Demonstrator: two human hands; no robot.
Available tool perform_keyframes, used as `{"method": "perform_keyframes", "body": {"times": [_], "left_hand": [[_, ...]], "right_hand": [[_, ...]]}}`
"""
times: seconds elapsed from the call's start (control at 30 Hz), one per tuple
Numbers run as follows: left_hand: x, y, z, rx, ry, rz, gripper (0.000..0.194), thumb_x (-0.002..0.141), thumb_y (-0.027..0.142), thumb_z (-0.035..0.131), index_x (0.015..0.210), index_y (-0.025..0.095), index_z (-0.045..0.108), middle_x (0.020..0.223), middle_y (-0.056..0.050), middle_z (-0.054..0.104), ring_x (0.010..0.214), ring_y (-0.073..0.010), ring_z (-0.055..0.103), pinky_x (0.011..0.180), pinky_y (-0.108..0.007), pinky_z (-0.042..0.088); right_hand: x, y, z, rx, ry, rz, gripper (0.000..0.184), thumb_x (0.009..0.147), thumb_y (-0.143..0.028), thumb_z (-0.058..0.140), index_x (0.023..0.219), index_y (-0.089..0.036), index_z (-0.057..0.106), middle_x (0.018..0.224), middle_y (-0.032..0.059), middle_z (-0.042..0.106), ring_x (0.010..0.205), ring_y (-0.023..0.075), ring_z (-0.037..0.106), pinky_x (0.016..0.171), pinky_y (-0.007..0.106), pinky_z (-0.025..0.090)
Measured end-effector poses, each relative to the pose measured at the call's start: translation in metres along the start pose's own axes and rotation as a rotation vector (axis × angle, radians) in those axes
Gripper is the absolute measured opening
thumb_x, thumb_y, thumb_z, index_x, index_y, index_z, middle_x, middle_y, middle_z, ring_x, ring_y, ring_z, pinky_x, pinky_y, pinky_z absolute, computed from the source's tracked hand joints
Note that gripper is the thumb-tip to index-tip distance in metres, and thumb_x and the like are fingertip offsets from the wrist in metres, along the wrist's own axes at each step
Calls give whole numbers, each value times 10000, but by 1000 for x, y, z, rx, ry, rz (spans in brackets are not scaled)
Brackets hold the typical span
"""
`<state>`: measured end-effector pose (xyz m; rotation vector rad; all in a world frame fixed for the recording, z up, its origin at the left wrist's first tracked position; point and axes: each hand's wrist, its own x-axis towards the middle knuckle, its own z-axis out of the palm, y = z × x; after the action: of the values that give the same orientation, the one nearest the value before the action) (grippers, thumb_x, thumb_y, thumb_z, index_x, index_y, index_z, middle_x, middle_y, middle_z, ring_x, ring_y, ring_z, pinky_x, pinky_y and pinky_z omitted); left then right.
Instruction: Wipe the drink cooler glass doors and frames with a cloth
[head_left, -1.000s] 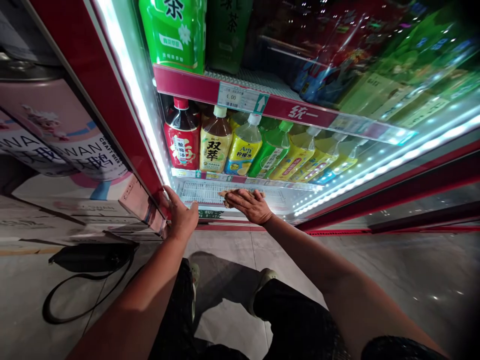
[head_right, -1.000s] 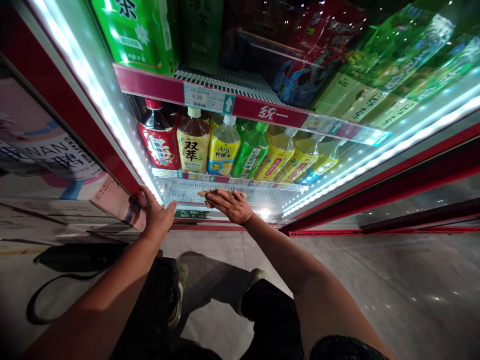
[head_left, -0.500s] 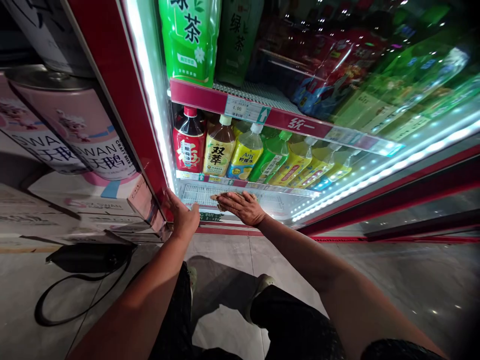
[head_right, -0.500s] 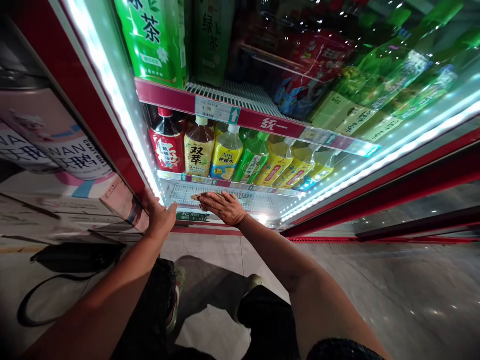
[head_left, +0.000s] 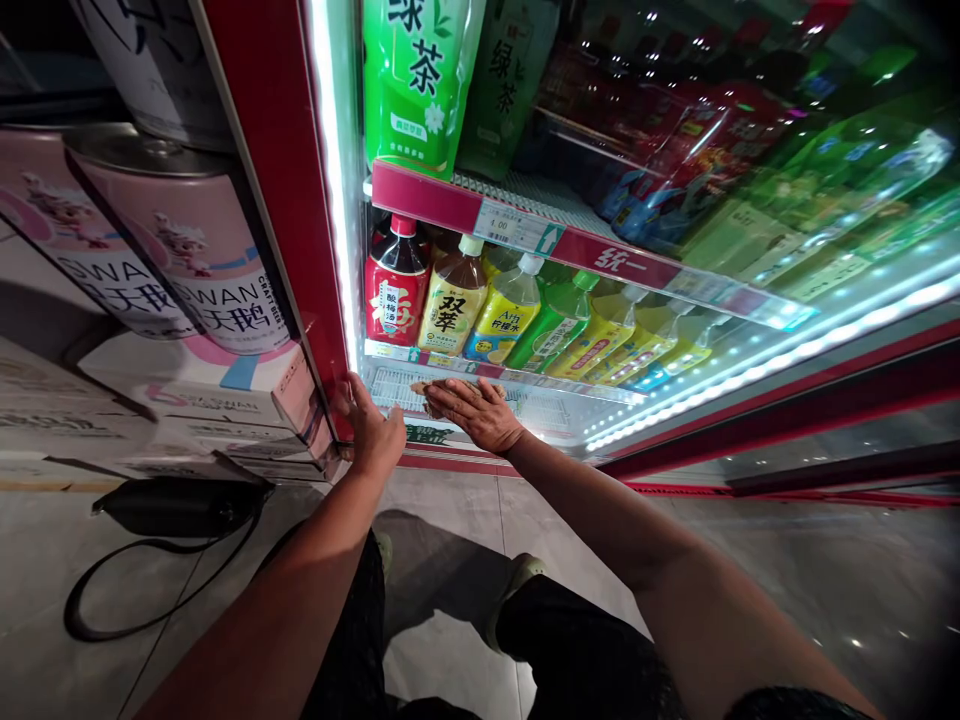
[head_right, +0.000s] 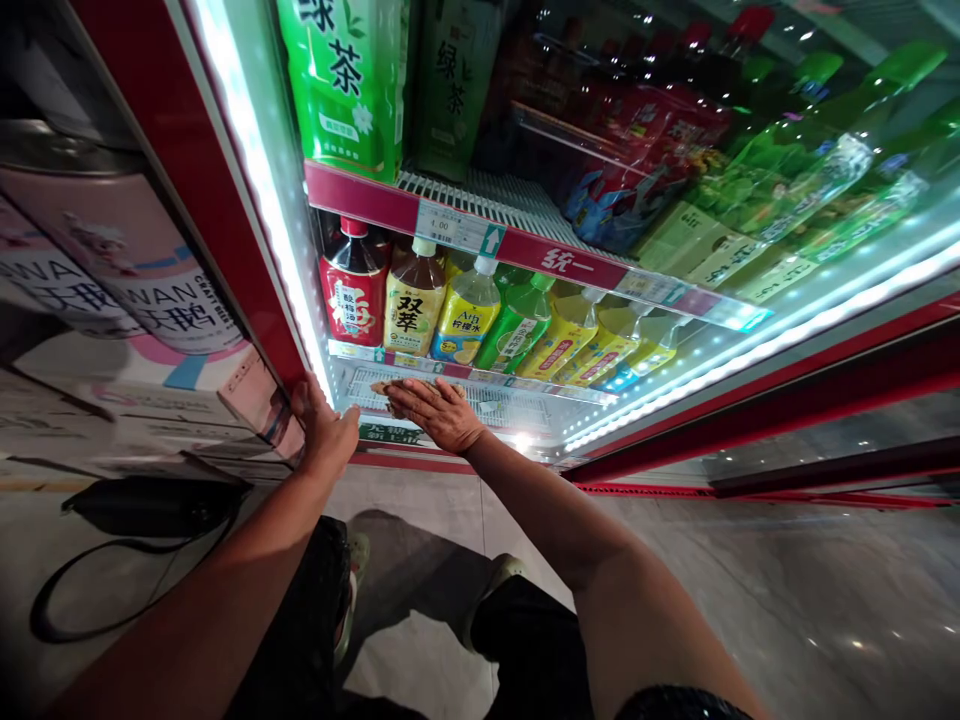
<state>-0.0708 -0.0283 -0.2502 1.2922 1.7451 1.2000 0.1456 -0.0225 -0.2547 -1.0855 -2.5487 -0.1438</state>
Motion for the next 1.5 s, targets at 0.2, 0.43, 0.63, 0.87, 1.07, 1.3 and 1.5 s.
{"method": "perform_keyframes", "body": {"times": [0.2, 0.43, 0.63, 0.87, 1.07, 1.3, 1.5], "left_hand": [[0, 5, -2, -13, -16, -20, 974, 772, 146, 621, 1595, 156, 99, 1665, -210, 10, 1570, -277, -20, 1260, -446, 198], [1, 5, -6, 6, 15, -10, 903, 785, 153, 618, 1580, 128, 191, 1654, -214, 105, 1563, -308, 81, 1271, -449, 145], [4, 5, -9, 14, 13, -6, 800, 809, 137, 567, 1551, 98, 268, 1633, -240, 147, 1555, -294, 134, 1270, -464, 126], [7, -1, -8, -9, 110, 90, 712, 800, 91, 539, 1485, 101, 344, 1532, -208, 348, 1499, -280, 256, 1264, -447, 186], [14, -12, -6, -113, 151, 64, 704, 783, 60, 532, 1458, 103, 335, 1474, -212, 354, 1419, -281, 377, 1222, -473, 288], [18, -15, -5, -156, 182, 76, 722, 724, 20, 550, 1418, 128, 385, 1439, -191, 390, 1419, -290, 365, 1221, -483, 284], [20, -14, -10, -192, 194, 9, 647, 748, 47, 550, 1373, 172, 440, 1404, -153, 435, 1371, -262, 417, 1204, -463, 297]], "right_hand": [[12, -7, 6, 26, -64, 72, 524, 1050, -202, 328, 1530, -410, 329, 1514, -84, 481, 1466, 142, 379, 1263, 440, 177], [28, -19, 13, 44, -30, 27, 527, 1043, -186, 347, 1527, -397, 342, 1534, -99, 443, 1485, 116, 332, 1265, 409, 203], [35, -23, 17, -6, -94, 26, 530, 1035, -192, 359, 1523, -398, 348, 1533, -100, 438, 1477, 113, 345, 1274, 395, 186], [50, -33, 17, -5, -67, 66, 552, 1053, -205, 295, 1555, -426, 238, 1566, -105, 391, 1508, 140, 278, 1276, 468, 164], [59, -38, 35, -150, 65, -70, 541, 1043, -203, 386, 1564, -317, 292, 1523, -58, 474, 1483, 111, 332, 1293, 384, 35], [77, -46, 35, -257, 157, -66, 592, 1026, -200, 405, 1581, -331, 247, 1583, -73, 369, 1530, 148, 217, 1296, 445, -28], [82, -52, 58, -287, 139, -150, 500, 1041, -197, 357, 1537, -260, 372, 1574, -68, 394, 1509, 83, 254, 1283, 321, -41]]}}
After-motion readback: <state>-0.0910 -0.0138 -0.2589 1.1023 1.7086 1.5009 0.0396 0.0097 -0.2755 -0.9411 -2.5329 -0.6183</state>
